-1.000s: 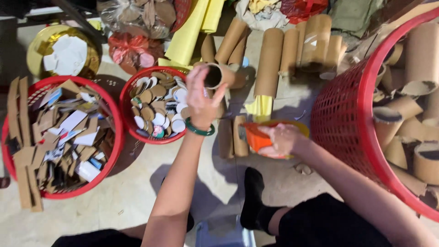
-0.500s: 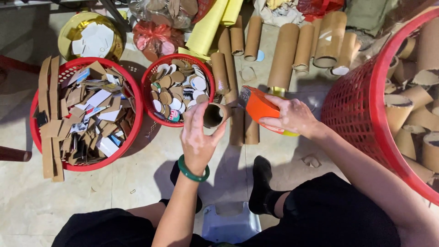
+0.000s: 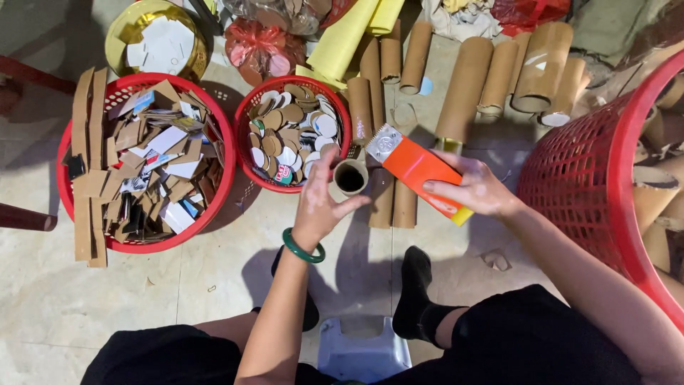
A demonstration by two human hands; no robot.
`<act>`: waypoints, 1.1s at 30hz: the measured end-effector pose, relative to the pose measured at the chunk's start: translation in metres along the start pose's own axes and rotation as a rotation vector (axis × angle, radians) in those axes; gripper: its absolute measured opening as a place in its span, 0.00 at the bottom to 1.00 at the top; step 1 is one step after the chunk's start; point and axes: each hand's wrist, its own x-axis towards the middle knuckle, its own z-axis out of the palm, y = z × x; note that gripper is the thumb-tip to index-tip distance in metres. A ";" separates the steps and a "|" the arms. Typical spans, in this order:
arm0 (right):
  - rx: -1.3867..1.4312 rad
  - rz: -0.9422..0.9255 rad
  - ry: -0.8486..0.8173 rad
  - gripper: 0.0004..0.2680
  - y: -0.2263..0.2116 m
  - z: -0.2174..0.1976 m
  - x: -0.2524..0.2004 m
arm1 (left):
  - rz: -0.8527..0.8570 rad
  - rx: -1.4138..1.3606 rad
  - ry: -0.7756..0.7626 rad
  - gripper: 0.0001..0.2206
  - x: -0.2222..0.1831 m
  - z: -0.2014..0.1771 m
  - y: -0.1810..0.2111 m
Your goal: The recorder uses a handheld tape dispenser to seal small cardboard discs onto the ends of cardboard tubes.
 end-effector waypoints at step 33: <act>0.249 -0.111 0.035 0.30 -0.050 -0.024 -0.029 | -0.231 0.357 0.301 0.06 0.006 -0.049 -0.095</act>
